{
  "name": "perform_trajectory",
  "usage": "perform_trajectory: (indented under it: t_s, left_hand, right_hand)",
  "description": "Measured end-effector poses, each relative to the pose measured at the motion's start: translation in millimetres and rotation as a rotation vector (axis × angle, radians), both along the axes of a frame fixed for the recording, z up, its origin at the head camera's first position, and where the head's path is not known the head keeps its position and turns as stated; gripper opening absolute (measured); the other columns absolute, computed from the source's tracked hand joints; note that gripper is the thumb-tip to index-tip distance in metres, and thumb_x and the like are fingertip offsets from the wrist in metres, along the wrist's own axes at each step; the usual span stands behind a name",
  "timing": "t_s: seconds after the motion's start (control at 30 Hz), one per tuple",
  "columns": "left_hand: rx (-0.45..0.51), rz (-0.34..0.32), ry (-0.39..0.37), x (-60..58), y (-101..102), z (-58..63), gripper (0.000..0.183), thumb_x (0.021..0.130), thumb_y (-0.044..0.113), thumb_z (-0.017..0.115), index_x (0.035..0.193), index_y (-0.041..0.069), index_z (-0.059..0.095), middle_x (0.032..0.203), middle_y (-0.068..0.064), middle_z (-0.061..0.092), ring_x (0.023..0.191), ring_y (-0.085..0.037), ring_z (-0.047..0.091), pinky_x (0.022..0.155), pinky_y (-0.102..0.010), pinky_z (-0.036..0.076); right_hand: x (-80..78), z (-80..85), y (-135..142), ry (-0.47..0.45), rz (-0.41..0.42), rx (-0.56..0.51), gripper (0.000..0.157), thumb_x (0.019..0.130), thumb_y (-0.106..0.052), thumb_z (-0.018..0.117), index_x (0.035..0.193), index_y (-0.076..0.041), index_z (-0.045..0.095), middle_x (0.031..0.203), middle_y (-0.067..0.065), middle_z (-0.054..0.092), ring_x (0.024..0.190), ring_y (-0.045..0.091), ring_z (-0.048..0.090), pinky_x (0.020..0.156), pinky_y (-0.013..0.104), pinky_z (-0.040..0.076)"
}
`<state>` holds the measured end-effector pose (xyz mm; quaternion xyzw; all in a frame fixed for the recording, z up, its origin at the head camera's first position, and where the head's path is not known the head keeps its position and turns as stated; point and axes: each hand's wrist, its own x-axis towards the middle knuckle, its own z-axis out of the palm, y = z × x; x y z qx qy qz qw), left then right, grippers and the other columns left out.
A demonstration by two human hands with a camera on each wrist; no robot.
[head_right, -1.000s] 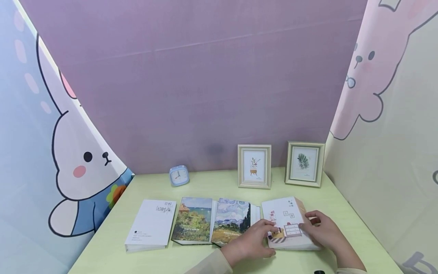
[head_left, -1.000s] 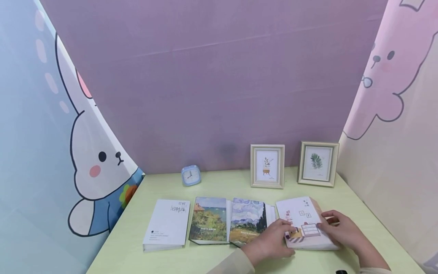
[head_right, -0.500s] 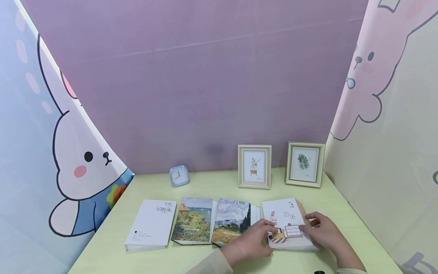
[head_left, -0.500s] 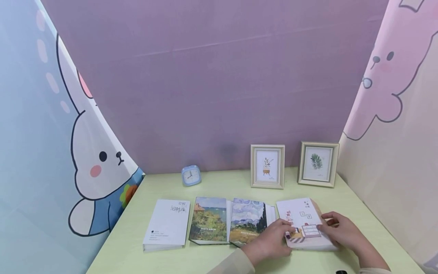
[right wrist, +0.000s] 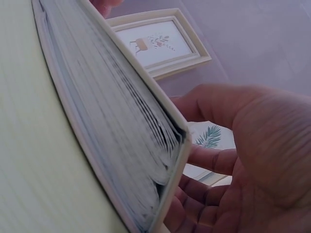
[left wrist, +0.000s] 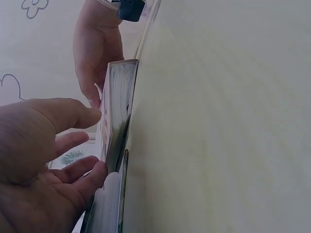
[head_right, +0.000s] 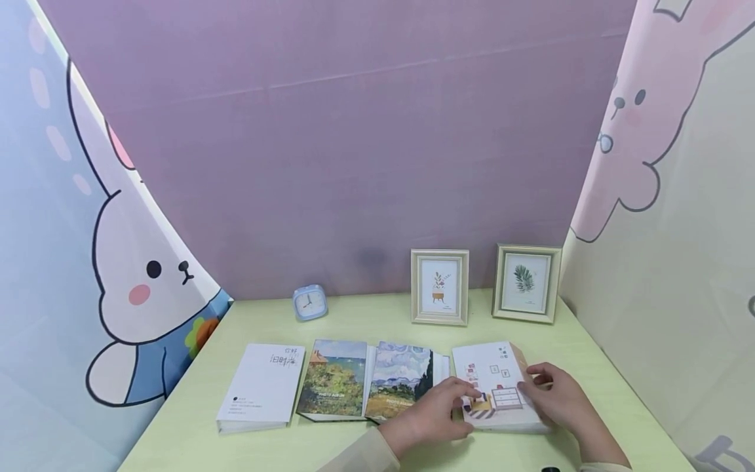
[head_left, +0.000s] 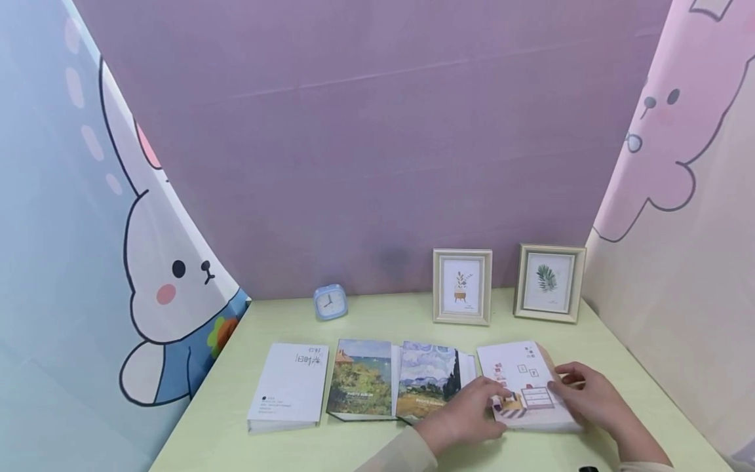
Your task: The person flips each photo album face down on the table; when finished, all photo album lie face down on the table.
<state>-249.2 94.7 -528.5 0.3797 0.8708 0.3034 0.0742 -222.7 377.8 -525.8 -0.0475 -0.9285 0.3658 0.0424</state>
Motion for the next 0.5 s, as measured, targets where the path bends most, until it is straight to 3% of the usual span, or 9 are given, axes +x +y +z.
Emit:
perform_trajectory:
  t_s: [0.2, 0.3, 0.5]
  left_hand:
    - [0.112, 0.007, -0.062, -0.6, -7.7, 1.1, 0.055, 0.088, 0.022, 0.085, 0.138, 0.028, 0.065, 0.14, 0.014, 0.054, 0.105, 0.0, 0.059, 0.093, -0.018, 0.05]
    - [0.227, -0.02, -0.104, -2.6, -14.4, 0.1, 0.047, 0.092, 0.018, 0.081, 0.136, 0.023, 0.066, 0.139, 0.011, 0.056, 0.116, -0.005, 0.059, 0.099, -0.021, 0.052]
    - [0.358, -0.044, -0.129, -7.7, -26.9, 0.6, 0.041, 0.095, 0.015, 0.075, 0.135, 0.018, 0.066, 0.138, 0.011, 0.057, 0.129, -0.006, 0.053, 0.106, -0.028, 0.052]
  right_hand:
    - [1.5, 2.8, -4.0, 0.035, -0.019, -0.005, 0.055, 0.1, -0.033, 0.073, 0.133, 0.007, 0.06, 0.118, 0.022, 0.068, 0.104, 0.034, 0.067, 0.082, 0.039, 0.053]
    - [0.6, 4.4, -6.7, 0.052, -0.033, -0.006, 0.055, 0.1, -0.035, 0.072, 0.134, 0.006, 0.061, 0.122, 0.023, 0.067, 0.107, 0.035, 0.066, 0.084, 0.041, 0.053]
    - [-1.8, 6.4, -15.0, 0.086, -0.034, -0.022, 0.051, 0.101, -0.031, 0.071, 0.135, 0.006, 0.06, 0.129, 0.028, 0.063, 0.112, 0.042, 0.064, 0.089, 0.053, 0.053]
